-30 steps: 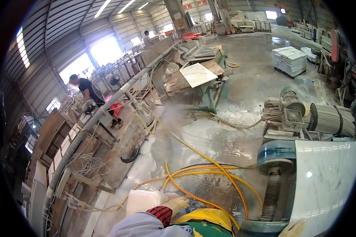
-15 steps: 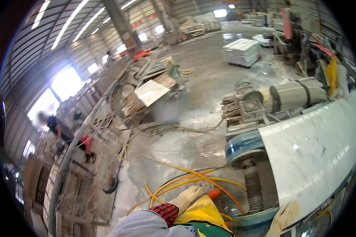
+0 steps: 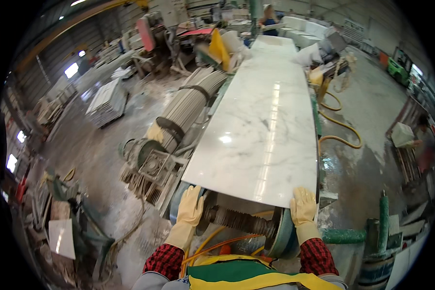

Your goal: The person repeatedly picks up large white stone slabs from a conveyor belt and places them onto a stack. The person wears gloves and a safety harness while handling the slabs in a factory setting.

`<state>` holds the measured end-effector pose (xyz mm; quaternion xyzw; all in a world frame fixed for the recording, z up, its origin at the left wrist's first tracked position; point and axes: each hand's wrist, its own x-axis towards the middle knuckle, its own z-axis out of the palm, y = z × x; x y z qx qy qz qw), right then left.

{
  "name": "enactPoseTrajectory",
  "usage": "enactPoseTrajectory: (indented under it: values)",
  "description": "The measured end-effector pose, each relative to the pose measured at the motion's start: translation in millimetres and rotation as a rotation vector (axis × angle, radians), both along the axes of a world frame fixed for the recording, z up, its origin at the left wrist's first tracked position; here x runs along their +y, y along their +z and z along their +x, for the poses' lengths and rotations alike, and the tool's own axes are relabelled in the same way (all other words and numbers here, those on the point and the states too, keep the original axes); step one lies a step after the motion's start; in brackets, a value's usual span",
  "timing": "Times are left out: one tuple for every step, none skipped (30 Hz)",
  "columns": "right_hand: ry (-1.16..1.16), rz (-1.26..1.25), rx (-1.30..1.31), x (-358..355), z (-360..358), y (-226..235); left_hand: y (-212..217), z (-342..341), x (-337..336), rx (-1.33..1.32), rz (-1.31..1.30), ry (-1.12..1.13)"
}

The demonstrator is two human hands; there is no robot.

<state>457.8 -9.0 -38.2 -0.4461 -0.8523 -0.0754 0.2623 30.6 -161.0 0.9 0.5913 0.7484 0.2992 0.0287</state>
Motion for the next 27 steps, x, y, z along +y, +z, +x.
enactPoseTrajectory:
  values:
    - [-0.086,0.088,0.015,-3.1,3.9,-16.1,0.7,-10.2,15.6,0.007,-0.045,-0.066]
    - [-0.148,0.047,-0.022,-5.0,0.4,-21.2,-10.2,-25.4,26.7,0.079,0.004,-0.079]
    - [-0.209,0.002,-0.057,-8.8,-4.9,-23.6,-28.8,-42.3,36.8,0.149,0.051,-0.089]
    - [-0.284,-0.041,-0.090,-12.1,-5.3,-27.5,-42.2,-55.5,49.1,0.218,0.105,-0.111]
    - [-0.338,-0.024,-0.143,-12.9,2.3,-38.0,-46.5,-62.3,64.5,0.229,0.141,-0.127]
    - [-0.306,-0.100,-0.126,-11.8,-1.6,-32.9,-53.7,-79.6,71.9,0.262,0.146,-0.124]
    - [-0.278,-0.170,-0.108,-12.6,-12.6,-21.2,-63.8,-94.0,79.3,0.347,0.169,-0.080]
    - [-0.271,-0.237,-0.097,-13.8,-13.2,-9.0,-56.9,-94.3,89.7,0.319,0.109,-0.069]
    - [-0.272,-0.220,-0.082,-12.9,-7.6,-10.8,-54.4,-93.9,99.2,0.275,0.011,-0.053]
    - [-0.255,-0.202,-0.066,-12.1,-5.5,-16.8,-63.6,-98.0,104.0,0.272,0.043,-0.047]
    - [-0.254,-0.178,-0.042,-12.5,-5.7,-16.2,-76.0,-97.7,107.3,0.264,0.073,-0.035]
    - [-0.239,-0.189,-0.037,-12.6,-10.1,-11.1,-83.9,-95.3,106.2,0.276,0.086,-0.019]
    - [-0.246,-0.184,-0.031,-14.3,-11.6,-9.7,-85.3,-94.1,104.0,0.292,0.101,-0.003]
    - [-0.253,-0.179,-0.030,-15.2,-11.2,-8.4,-78.7,-92.4,108.1,0.303,0.118,0.015]
    - [-0.269,-0.144,-0.060,-19.1,-11.0,-10.8,-72.6,-89.5,109.7,0.287,0.121,-0.001]
    - [-0.241,-0.151,-0.056,-14.6,-4.1,-8.1,-66.6,-85.8,111.2,0.272,0.125,-0.015]
    - [-0.199,-0.175,-0.046,-16.2,-4.7,-1.2,-66.4,-87.5,105.1,0.267,0.112,-0.020]
    - [-0.157,-0.198,-0.037,-14.4,-3.7,3.3,-68.4,-89.4,104.7,0.283,0.129,-0.020]
    - [-0.115,-0.217,-0.081,-3.0,2.9,-1.8,-70.4,-91.1,107.0,0.299,0.147,-0.019]
    - [-0.092,-0.237,-0.074,2.1,3.1,2.3,-70.3,-92.5,109.1,0.317,0.168,-0.022]
    - [-0.070,-0.256,-0.066,6.9,3.8,6.6,-70.5,-92.1,107.4,0.313,0.167,-0.022]
    - [-0.048,-0.275,-0.059,11.1,4.3,10.5,-71.3,-90.3,104.5,0.309,0.167,-0.022]
    - [-0.040,-0.284,-0.058,16.5,4.4,17.1,-69.8,-89.3,107.5,0.305,0.178,-0.027]
    - [-0.039,-0.233,-0.047,22.1,5.2,15.7,-69.0,-88.9,109.2,0.303,0.169,-0.029]
    - [-0.039,-0.181,-0.036,27.7,6.4,12.4,-69.1,-88.2,109.6,0.301,0.160,-0.031]
    - [-0.039,-0.131,-0.023,32.1,6.8,8.9,-69.9,-88.5,109.5,0.300,0.150,-0.034]
    - [-0.043,-0.113,-0.014,36.7,4.8,7.6,-69.7,-89.8,108.2,0.319,0.153,-0.036]
